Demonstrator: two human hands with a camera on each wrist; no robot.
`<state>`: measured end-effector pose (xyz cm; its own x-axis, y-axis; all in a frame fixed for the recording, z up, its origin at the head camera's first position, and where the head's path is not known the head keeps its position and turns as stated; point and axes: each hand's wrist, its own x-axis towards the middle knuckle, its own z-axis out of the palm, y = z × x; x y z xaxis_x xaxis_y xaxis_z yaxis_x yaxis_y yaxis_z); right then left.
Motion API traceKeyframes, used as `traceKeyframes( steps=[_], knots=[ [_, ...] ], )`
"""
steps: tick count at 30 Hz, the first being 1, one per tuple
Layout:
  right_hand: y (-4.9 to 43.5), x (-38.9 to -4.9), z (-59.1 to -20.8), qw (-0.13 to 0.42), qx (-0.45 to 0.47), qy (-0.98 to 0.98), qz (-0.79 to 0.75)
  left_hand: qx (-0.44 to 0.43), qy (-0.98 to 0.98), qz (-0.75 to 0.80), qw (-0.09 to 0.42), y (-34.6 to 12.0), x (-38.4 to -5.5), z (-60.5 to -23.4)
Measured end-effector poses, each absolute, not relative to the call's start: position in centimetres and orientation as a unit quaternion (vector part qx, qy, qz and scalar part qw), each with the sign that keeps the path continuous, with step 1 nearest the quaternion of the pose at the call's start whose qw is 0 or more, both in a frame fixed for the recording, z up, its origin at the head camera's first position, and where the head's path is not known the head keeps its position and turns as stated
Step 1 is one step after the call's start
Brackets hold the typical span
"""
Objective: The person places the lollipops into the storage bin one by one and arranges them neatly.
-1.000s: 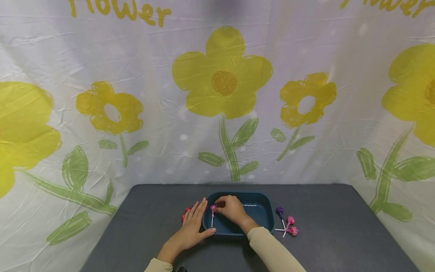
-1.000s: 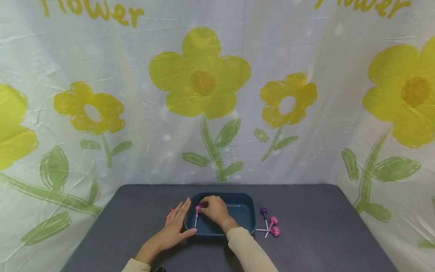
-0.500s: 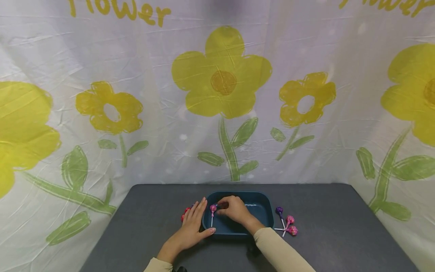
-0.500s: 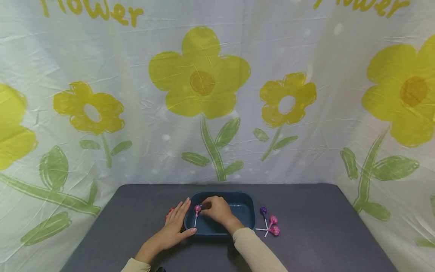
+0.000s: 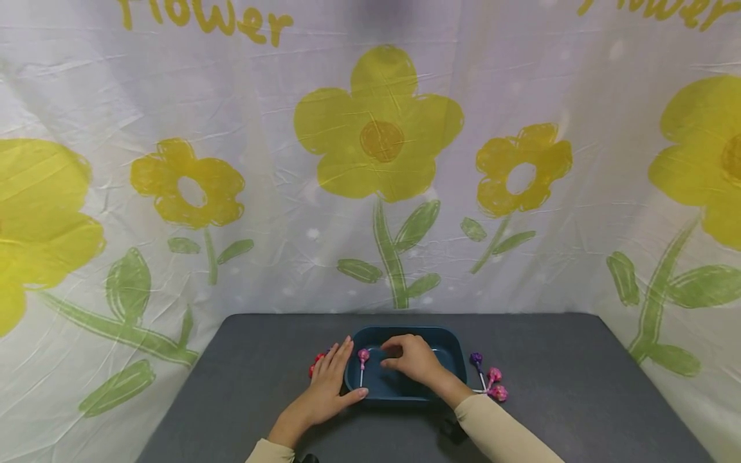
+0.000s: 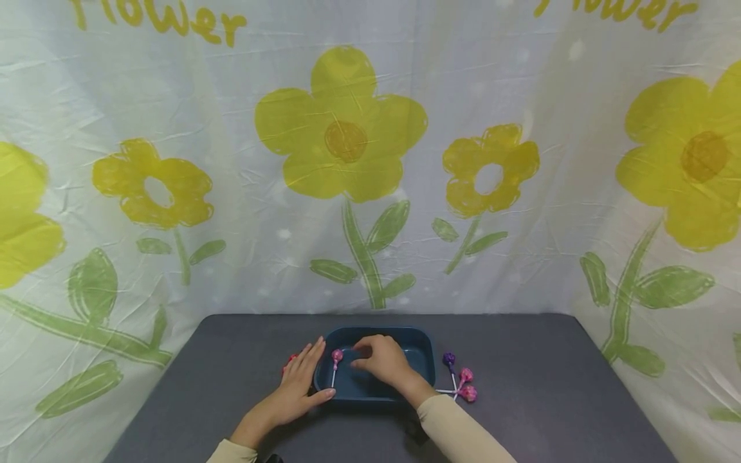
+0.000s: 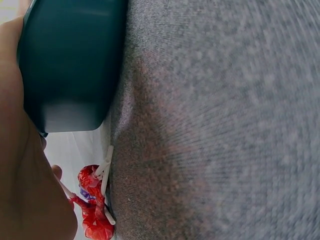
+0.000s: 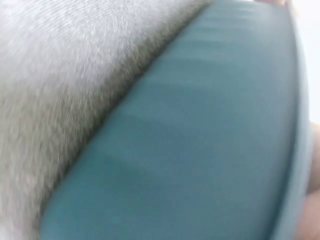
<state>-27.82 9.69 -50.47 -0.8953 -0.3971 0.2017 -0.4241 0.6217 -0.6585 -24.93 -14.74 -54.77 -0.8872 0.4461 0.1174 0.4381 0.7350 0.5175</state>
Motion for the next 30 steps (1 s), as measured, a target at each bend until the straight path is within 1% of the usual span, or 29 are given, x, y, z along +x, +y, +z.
traceKeyframes(
  steps=[11,18,30],
  knots=[
    [12.8,-26.2,-48.0,0.012,0.228,-0.892,0.391,0.227,0.934,0.276,0.025,-14.7,-24.8,-54.7],
    [15.0,-25.0,-46.7,0.017,0.216,-0.883,0.416,0.229,0.932,0.281,0.017,-14.6,-24.8,-54.7],
    [18.4,-23.9,-46.7,0.069,0.154,-0.899,0.405,0.227,0.932,0.281,0.018,-14.6,-24.6,-54.3]
  ],
)
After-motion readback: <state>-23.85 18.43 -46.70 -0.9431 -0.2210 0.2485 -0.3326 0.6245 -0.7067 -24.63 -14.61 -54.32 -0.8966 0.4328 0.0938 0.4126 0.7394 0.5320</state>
